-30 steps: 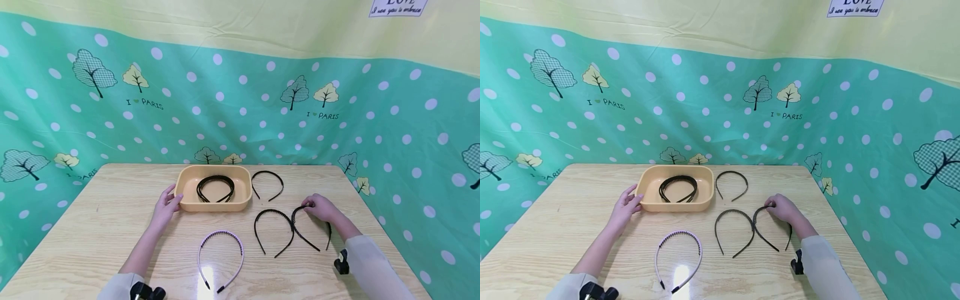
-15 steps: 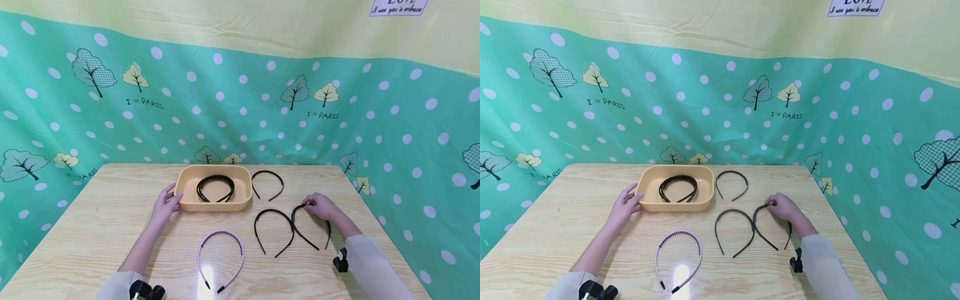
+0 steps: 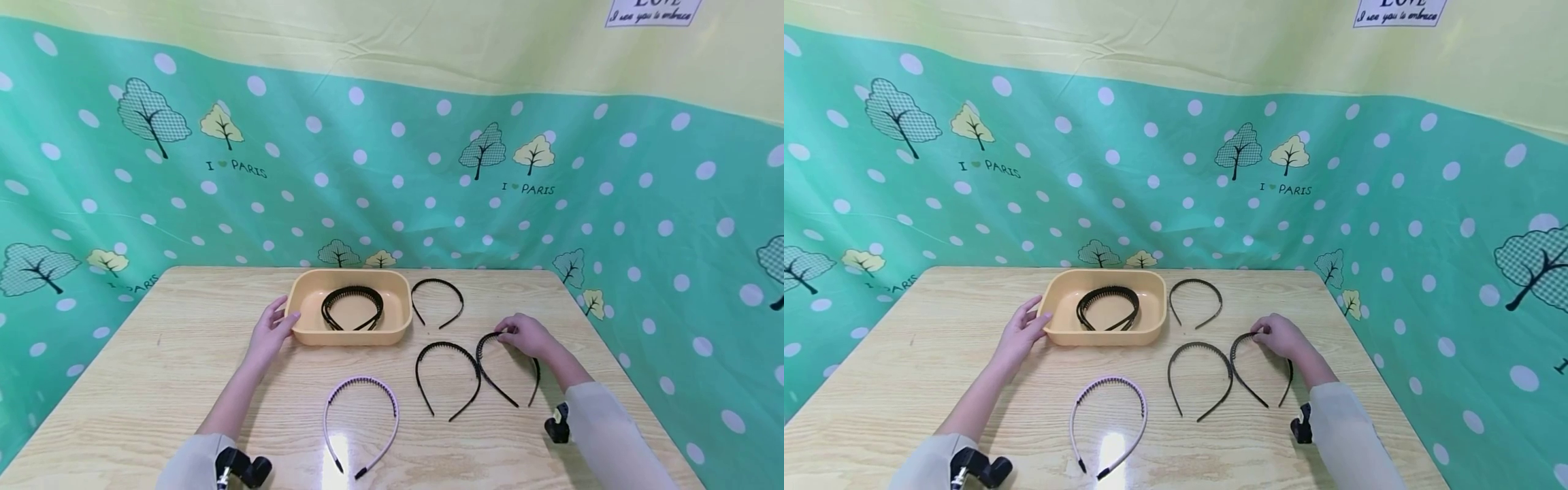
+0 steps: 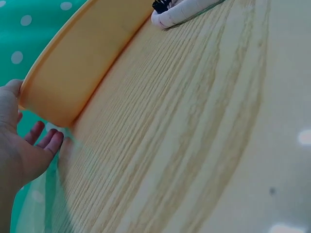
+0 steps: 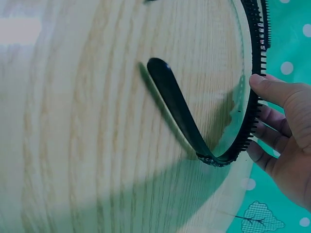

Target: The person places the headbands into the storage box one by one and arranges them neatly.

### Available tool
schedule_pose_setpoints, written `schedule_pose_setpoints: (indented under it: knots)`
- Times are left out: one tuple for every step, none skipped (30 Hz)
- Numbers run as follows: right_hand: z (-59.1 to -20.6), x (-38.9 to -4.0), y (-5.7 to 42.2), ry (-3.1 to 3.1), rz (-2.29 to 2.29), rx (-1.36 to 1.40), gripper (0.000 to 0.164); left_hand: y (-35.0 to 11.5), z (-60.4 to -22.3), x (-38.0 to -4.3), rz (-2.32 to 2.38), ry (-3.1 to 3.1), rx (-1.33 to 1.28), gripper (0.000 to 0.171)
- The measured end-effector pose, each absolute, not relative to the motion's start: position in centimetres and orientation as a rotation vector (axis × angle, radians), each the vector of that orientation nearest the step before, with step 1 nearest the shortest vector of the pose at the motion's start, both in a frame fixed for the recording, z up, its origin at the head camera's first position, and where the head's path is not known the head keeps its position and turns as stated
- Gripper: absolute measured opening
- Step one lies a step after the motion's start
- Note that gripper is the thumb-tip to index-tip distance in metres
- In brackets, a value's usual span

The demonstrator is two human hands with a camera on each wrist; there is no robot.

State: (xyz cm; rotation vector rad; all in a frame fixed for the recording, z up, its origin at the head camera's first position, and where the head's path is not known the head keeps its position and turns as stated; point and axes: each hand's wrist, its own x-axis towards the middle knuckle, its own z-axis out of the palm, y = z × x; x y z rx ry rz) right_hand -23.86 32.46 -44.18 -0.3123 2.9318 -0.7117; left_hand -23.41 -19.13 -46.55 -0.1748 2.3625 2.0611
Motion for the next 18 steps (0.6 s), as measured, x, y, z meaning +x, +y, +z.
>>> schedule_pose_setpoints:
  knots:
    - [-44.1,-23.9,32.5,2.930,-0.716,-0.314,0.014,-19.1,-46.6,-23.5,2.068,2.363,-0.170,0.066]
    - [-44.1,-23.9,32.5,2.929,-0.723,-0.314,0.015,-19.1,-46.6,-23.5,2.075,2.361,-0.162,0.066]
    - [-44.0,-23.9,32.5,2.929,-0.728,-0.316,0.015,-19.1,-46.6,-23.6,2.082,2.359,-0.155,0.066]
    - [-44.0,-23.9,32.5,2.929,-0.733,-0.310,0.015,-19.1,-46.6,-23.6,2.087,2.358,-0.146,0.066]
    - [-43.9,-23.9,32.5,2.927,-0.737,-0.316,0.016,-19.1,-46.6,-23.7,2.093,2.352,-0.144,0.066]
    - [-43.8,-23.9,32.5,2.923,-0.744,-0.313,0.016,-19.1,-46.6,-23.7,2.094,2.353,-0.137,0.066]
    - [-43.7,-23.9,32.5,2.921,-0.747,-0.308,0.017,-19.1,-46.7,-23.7,2.096,2.355,-0.128,0.065]
    - [-43.7,-23.9,32.5,2.920,-0.753,-0.300,0.017,-19.0,-46.7,-23.8,2.097,2.357,-0.123,0.066]
    - [-43.6,-23.9,32.5,2.921,-0.752,-0.298,0.017,-19.0,-46.8,-23.8,2.100,2.356,-0.118,0.066]
    - [-43.5,-23.9,32.5,2.921,-0.755,-0.295,0.017,-19.0,-46.8,-23.9,2.104,2.355,-0.111,0.066]
    - [-43.5,-23.9,32.6,2.921,-0.756,-0.302,0.017,-19.0,-46.9,-23.9,2.107,2.356,-0.105,0.066]
    - [-43.4,-23.9,32.6,2.926,-0.760,-0.293,0.017,-19.0,-47.0,-24.0,2.110,2.357,-0.101,0.066]
    - [-43.3,-23.9,32.6,2.931,-0.761,-0.301,0.016,-19.0,-47.1,-24.1,2.113,2.356,-0.097,0.066]
    - [-43.3,-24.0,32.6,2.937,-0.765,-0.298,0.016,-19.0,-47.2,-24.2,2.112,2.359,-0.095,0.066]
    - [-43.2,-24.0,32.7,2.943,-0.761,-0.300,0.016,-19.0,-47.3,-24.2,2.117,2.359,-0.091,0.066]
    - [-43.2,-24.1,32.7,2.945,-0.765,-0.294,0.016,-19.0,-47.4,-24.3,2.120,2.362,-0.085,0.066]
    - [-43.2,-24.1,32.7,2.948,-0.766,-0.288,0.016,-19.0,-47.4,-24.4,2.122,2.365,-0.084,0.065]
    - [-43.1,-24.2,32.8,2.947,-0.770,-0.278,0.017,-19.0,-47.5,-24.4,2.125,2.365,-0.085,0.065]
